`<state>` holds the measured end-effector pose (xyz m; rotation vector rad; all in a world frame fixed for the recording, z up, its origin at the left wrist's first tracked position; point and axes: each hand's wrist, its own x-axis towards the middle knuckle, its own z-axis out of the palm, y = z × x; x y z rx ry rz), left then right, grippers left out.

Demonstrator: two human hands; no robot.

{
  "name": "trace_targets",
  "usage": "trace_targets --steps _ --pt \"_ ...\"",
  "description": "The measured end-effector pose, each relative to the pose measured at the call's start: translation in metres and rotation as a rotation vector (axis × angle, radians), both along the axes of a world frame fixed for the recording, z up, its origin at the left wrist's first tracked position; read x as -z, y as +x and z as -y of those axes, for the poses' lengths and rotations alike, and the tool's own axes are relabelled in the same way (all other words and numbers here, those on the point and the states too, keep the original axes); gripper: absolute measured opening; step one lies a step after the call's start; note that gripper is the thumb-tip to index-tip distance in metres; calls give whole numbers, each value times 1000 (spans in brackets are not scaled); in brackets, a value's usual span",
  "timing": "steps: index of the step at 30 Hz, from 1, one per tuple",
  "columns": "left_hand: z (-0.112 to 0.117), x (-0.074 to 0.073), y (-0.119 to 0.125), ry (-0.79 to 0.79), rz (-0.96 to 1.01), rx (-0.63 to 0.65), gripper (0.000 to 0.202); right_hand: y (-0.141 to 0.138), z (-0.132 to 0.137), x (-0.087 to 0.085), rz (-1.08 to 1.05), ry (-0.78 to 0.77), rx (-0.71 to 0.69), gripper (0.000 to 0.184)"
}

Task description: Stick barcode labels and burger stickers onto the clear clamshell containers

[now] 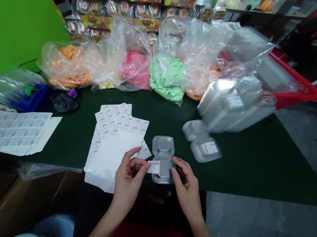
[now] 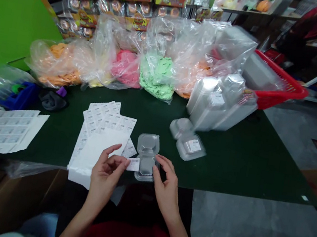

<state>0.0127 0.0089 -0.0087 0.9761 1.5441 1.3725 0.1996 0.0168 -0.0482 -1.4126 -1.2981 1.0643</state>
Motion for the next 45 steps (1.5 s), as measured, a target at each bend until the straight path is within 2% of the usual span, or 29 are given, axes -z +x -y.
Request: trace_targets --steps 2,8,15,19,25,29,31,34,37,39,45 --pt "0 5 16 -13 13 31 63 2 2 -3 -38 -18 61 29" --pt "0 23 40 -36 -50 79 62 10 -3 -3 -76 -8 84 25" --pt "-3 23 40 -70 -104 105 62 -2 -6 0 -77 39 91 19" --pt "-3 27 40 -44 -156 104 57 -10 -9 4 -60 42 80 23" --pt "4 39 46 58 -361 114 34 -12 -11 9 -31 50 46 20" --pt "2 43 37 69 -450 -1 52 -10 -10 9 -7 53 41 21" --pt "0 43 27 35 -471 16 52 -10 -6 7 12 46 74 25" --pt "4 42 15 22 -516 151 34 -12 4 1 70 10 76 39" --pt "13 40 11 35 -529 206 38 -17 11 -2 122 -36 -21 67" --pt "18 38 12 44 -518 211 43 -21 12 -1 138 -33 -37 79" --pt "20 31 14 73 -467 305 47 -27 10 1 151 26 -2 67"
